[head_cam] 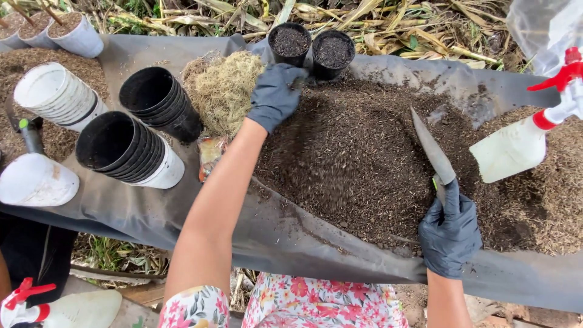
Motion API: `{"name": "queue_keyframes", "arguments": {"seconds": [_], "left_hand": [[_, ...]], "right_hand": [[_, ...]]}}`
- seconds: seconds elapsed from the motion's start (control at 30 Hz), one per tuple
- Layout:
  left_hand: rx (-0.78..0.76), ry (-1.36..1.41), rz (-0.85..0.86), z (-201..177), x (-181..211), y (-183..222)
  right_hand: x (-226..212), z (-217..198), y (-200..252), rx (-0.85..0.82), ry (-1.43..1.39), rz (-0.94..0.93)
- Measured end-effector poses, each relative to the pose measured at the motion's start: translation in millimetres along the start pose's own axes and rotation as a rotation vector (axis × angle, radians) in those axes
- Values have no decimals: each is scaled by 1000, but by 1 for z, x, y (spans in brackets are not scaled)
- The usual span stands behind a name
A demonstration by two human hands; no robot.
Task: Mixing and spreading soil on a work surface using gloved hands and a hand trowel to prepare for planting.
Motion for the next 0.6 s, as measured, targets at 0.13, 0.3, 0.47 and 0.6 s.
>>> {"name": "queue_keyframes", "arguments": {"seconds": [0.13, 0.3, 0.47, 0.6], "left_hand": [[39, -654, -84, -2, -61, -19], [2, -827, -77, -5, -86, -11], [249, -668, -235, -18, -83, -7], [414, -1037, -92, 1, -101, -16]], "right_hand": [[2, 5, 3, -22, -8, 5], [1, 3, 2, -4, -44, -6], [1, 6, 5, -9, -11, -37], [2, 4, 4, 10, -34, -32]]}}
Point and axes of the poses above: each hand's wrist, its own y-axis away from the middle knuckle, its own z-axis out of the palm, x = y × z, the point moved 8 cm from there along -y, towards the middle knuckle, and after that the axes turned 15 degrees about -z, right-handed, at the moved point
